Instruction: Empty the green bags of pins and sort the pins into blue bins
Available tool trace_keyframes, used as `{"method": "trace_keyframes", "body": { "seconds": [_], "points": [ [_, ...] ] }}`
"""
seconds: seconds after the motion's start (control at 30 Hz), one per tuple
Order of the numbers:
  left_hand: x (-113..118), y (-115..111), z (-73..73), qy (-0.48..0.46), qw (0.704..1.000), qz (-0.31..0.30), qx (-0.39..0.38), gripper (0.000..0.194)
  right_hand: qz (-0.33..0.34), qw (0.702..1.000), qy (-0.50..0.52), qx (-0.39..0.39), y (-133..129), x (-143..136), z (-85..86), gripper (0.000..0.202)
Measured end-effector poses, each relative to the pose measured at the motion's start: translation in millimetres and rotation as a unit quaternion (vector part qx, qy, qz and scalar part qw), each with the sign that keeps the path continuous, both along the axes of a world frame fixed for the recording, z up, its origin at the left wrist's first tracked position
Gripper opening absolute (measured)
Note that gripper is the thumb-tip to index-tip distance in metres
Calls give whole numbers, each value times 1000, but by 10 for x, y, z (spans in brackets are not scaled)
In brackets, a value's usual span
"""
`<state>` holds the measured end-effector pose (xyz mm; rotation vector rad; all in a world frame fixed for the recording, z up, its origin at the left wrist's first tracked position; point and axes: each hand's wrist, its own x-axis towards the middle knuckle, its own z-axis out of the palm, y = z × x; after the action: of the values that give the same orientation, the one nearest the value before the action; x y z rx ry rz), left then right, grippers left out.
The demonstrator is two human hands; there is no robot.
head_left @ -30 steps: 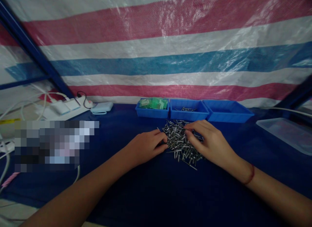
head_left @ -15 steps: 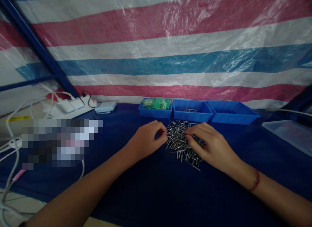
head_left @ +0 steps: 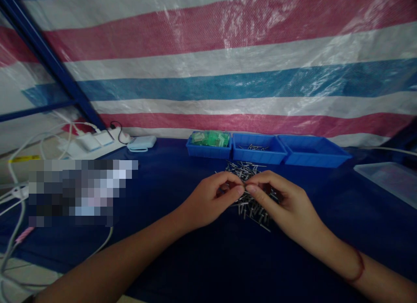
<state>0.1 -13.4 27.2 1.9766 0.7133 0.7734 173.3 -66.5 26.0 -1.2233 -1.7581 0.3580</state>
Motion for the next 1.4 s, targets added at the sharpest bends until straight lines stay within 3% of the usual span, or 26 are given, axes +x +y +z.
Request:
{"method": "trace_keyframes", "body": {
  "seconds": [0.2, 0.5, 1.23, 1.4],
  "points": [
    [12, -16, -5, -10, 1000, -5, -14, 15, -24, 997, 52, -47, 12, -3, -48, 15],
    [8, -24, -4, 22, 1000, -12, 12, 20, -3, 997, 58, -41, -17, -17, -33, 11],
    [39, -38, -45, -1, 1000, -19, -17, 15, 16, 998, 65, -13, -29, -22, -42, 6],
    [36, -48, -47, -12, 1000, 15, 4, 12, 17, 998, 59, -4, -30, -26, -40, 8]
  ]
}}
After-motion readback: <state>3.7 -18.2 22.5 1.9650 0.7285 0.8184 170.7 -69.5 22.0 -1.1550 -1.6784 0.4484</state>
